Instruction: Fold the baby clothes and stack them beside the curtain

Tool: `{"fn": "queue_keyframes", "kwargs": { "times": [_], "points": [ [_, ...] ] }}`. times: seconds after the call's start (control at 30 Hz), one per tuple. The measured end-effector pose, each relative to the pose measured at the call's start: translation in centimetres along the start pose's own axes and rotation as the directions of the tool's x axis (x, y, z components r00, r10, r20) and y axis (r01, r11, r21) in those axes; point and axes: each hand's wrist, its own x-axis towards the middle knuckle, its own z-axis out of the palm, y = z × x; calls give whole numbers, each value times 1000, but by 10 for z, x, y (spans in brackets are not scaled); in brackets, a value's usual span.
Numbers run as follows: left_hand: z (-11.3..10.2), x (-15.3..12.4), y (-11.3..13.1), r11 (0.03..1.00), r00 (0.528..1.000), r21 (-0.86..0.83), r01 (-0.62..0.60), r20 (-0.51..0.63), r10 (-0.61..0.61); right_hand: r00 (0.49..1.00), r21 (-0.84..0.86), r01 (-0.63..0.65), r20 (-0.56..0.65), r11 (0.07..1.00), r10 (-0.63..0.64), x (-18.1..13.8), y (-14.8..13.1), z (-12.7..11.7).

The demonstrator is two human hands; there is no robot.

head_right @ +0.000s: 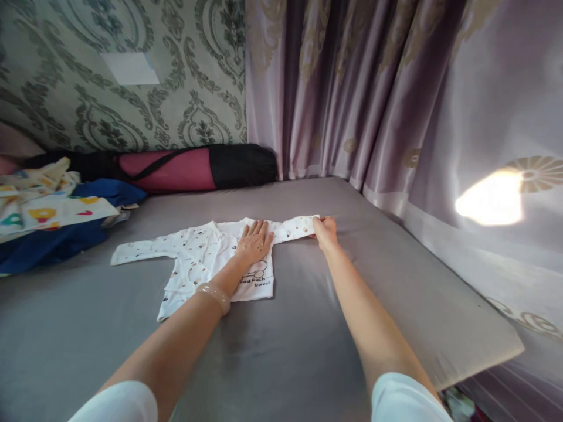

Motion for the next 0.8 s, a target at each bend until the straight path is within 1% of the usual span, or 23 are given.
{"fn": "queue_keyframes", "kwargs": {
  "times": [0.1, 0.17, 0.23, 0.3, 0.4, 0.47, 0.53, 0.6, 0.67, 0.73, 0.8],
  "points": [
    [-2, -1, 2, 1000, 999, 7, 21, 30, -22, 999, 35, 10, -32, 999, -9, 1, 1, 6],
    [-3, -1, 3, 1000, 999, 10, 29, 38, -29, 996, 43, 60, -70, 997, -57, 1, 5, 4],
    [-2, -1, 3, 1000, 999, 16, 27, 35, -27, 986, 7, 134, -105, 991, -132, 0, 10, -2],
    [-2, 0, 2, 999, 999, 20, 24, 28, -25, 975, -65, 185, -109, 981, -192, -1, 14, -9],
    [-1, 0, 2, 999, 999, 20, 28, 22, -29, 974, -165, 195, -80, 967, -210, -4, 15, -17],
    [-1, 0, 2, 999, 999, 30, 34, 33, -35, 974, -202, 197, -69, 959, -215, -5, 14, -18],
    [-1, 0, 3, 998, 998, 49, 42, 51, -45, 971, -201, 207, -81, 957, -226, -4, 14, -17],
    [-2, 0, 3, 996, 997, 71, 52, 62, -56, 963, -150, 231, -104, 961, -248, -1, 15, -16],
    [-3, 0, 5, 994, 996, 88, 61, 65, -67, 974, -50, 198, -102, 979, -203, 2, 16, -15],
    [-6, 0, 7, 992, 993, 100, 72, 86, -81, 994, 33, 100, -49, 994, -98, 5, 16, -14],
    [-9, 2, 10, 991, 985, 111, 79, 146, -95, 1000, 60, 4, 17, 998, -5, 7, 12, -15]
  ]
}}
